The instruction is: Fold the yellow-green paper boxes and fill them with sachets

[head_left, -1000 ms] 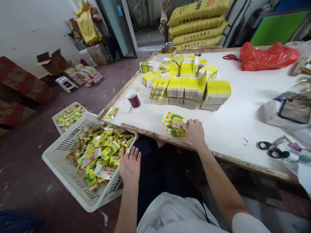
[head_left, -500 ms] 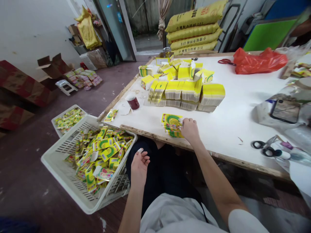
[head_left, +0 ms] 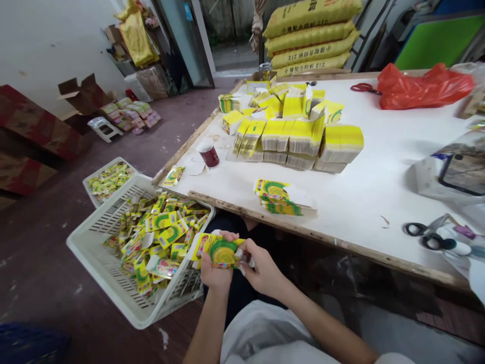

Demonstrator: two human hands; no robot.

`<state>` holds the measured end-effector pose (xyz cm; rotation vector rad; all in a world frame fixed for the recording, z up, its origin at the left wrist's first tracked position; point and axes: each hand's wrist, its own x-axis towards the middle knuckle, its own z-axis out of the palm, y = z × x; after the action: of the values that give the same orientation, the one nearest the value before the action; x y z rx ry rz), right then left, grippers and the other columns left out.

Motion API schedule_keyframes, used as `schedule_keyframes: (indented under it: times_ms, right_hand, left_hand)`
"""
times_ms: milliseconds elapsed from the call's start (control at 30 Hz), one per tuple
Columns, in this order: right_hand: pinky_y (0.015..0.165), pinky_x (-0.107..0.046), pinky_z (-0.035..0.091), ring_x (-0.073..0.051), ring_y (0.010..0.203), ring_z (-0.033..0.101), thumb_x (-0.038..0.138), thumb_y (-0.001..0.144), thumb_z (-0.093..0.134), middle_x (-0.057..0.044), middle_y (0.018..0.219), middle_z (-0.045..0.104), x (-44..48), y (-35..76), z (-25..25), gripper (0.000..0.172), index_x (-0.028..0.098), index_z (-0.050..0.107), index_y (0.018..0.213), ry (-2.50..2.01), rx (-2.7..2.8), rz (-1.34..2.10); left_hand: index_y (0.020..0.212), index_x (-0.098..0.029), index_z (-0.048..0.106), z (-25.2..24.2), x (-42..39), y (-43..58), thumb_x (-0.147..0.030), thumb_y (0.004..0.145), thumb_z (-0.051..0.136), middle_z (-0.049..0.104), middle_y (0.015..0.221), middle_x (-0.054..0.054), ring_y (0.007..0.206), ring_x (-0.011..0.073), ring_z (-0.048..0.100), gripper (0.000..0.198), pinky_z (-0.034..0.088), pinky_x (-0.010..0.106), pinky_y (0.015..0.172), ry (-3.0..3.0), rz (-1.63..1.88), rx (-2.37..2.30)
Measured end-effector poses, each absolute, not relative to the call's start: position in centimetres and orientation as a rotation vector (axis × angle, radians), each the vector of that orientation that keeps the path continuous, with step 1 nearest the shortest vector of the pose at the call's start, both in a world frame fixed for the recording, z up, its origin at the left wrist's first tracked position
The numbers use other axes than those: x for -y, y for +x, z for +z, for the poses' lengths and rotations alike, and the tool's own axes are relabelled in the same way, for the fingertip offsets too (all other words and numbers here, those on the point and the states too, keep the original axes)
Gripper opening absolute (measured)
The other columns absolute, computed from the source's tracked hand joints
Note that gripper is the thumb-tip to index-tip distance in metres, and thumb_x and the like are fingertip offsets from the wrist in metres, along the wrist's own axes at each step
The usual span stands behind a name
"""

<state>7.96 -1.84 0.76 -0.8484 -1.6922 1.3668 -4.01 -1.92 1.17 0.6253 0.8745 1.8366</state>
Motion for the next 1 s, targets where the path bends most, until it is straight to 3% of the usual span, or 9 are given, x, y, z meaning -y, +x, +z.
schedule_keyframes:
  times_ms: [100, 233, 333, 433, 567, 667, 767, 867, 1000]
  right_hand:
    - [0.066, -0.025, 0.04, -0.015, 0.074, 0.047, 0.011, 0.074, 0.054, 0.0, 0.084, 0.051, 3.0, 6.9, 0.7, 0.021, 0.023, 0.045, 0.089, -0.845, 1.699, 1.293]
    - [0.064, -0.024, 0.038, -0.014, 0.071, 0.047, 0.012, 0.075, 0.059, 0.003, 0.083, 0.051, 2.6, 7.1, 0.7, 0.026, 0.023, 0.046, 0.094, -0.898, 1.791, 1.399]
    - [0.061, -0.023, 0.038, -0.013, 0.069, 0.049, 0.014, 0.075, 0.06, 0.003, 0.082, 0.053, 1.6, 8.1, 0.8, 0.03, 0.023, 0.045, 0.099, -0.987, 1.747, 1.419]
    - [0.067, -0.024, 0.044, -0.014, 0.074, 0.055, 0.016, 0.082, 0.054, 0.0, 0.088, 0.058, 0.6, 9.2, 1.1, 0.022, 0.021, 0.048, 0.102, -1.009, 1.682, 1.313]
    - [0.067, -0.025, 0.046, -0.015, 0.072, 0.06, 0.014, 0.086, 0.049, 0.0, 0.082, 0.066, -0.4, 10.6, 1.4, 0.013, 0.021, 0.058, 0.093, -0.952, 1.756, 1.24]
    - [0.069, -0.029, 0.048, -0.018, 0.076, 0.063, 0.01, 0.084, 0.05, -0.002, 0.082, 0.069, -1.5, 12.1, 1.4, 0.019, 0.022, 0.063, 0.089, -0.955, 1.822, 1.006]
    - [0.081, -0.037, 0.048, -0.022, 0.086, 0.063, 0.012, 0.089, 0.051, -0.005, 0.087, 0.071, -2.3, 13.6, 1.8, 0.02, 0.024, 0.067, 0.088, -0.965, 1.99, 0.652]
    - [0.105, -0.047, 0.037, -0.022, 0.094, 0.062, 0.012, 0.093, 0.051, -0.002, 0.087, 0.072, -2.3, 13.8, 2.2, 0.025, 0.028, 0.068, 0.088, -0.804, 2.256, 0.496]
    - [0.118, -0.055, 0.023, -0.026, 0.118, 0.056, 0.017, 0.088, 0.058, -0.005, 0.111, 0.068, -1.6, 12.5, 0.6, 0.027, 0.03, 0.062, 0.112, -0.79, 2.101, 0.538]
  left_hand:
    - [0.077, -0.017, 0.06, 2.1, 1.6, -3.9, -0.066, 0.074, 0.063, 0.049, 0.067, 0.0, 0.061, 0.0138, 0.05, 0.049, 0.05, 0.03, 0.067, 0.576, 1.935, -0.848]
    - [0.071, -0.018, 0.053, 1.0, 1.9, -3.8, -0.074, 0.073, 0.06, 0.046, 0.064, -0.002, 0.056, 0.0111, 0.044, 0.056, 0.045, 0.024, 0.056, 0.451, 1.921, -0.987]
    - [0.081, -0.019, 0.059, -0.6, 2.5, -3.9, -0.078, 0.063, 0.067, 0.058, 0.076, 0.0, 0.068, 0.0141, 0.057, 0.062, 0.051, 0.027, 0.066, 0.434, 1.853, -1.079]
    - [0.091, -0.02, 0.065, -1.8, 2.9, -4.3, -0.061, 0.056, 0.084, 0.067, 0.086, 0.001, 0.078, 0.016, 0.063, 0.057, 0.054, 0.027, 0.073, 0.513, 1.82, -1.206]
    - [0.083, -0.017, 0.07, -2.1, 3.3, -5.2, -0.039, 0.067, 0.085, 0.072, 0.078, 0.002, 0.07, 0.0154, 0.066, 0.031, 0.054, 0.027, 0.071, 0.583, 1.745, -1.324]
    - [0.094, -0.017, 0.073, -1.2, 3.5, -6.7, -0.044, 0.074, 0.079, 0.075, 0.092, 0.007, 0.086, 0.0222, 0.07, 0.034, 0.055, 0.036, 0.085, 0.688, 1.684, -1.261]
    - [0.118, -0.019, 0.067, 0.4, 3.5, -8.6, -0.054, 0.068, 0.08, 0.068, 0.123, 0.014, 0.117, 0.0301, 0.063, 0.062, 0.043, 0.044, 0.107, 0.84, 1.666, -1.152]
    - [0.13, -0.022, 0.06, 1.5, 3.3, -9.1, -0.036, 0.042, 0.097, 0.062, 0.133, 0.015, 0.127, 0.0336, 0.055, 0.096, 0.036, 0.042, 0.112, 1.083, 1.369, -1.166]
    - [0.125, -0.022, 0.059, 1.4, 3.2, -7.1, -0.028, 0.058, 0.089, 0.07, 0.111, 0.007, 0.101, 0.0277, 0.065, 0.074, 0.05, 0.037, 0.09, 1.313, 0.9, -1.305]
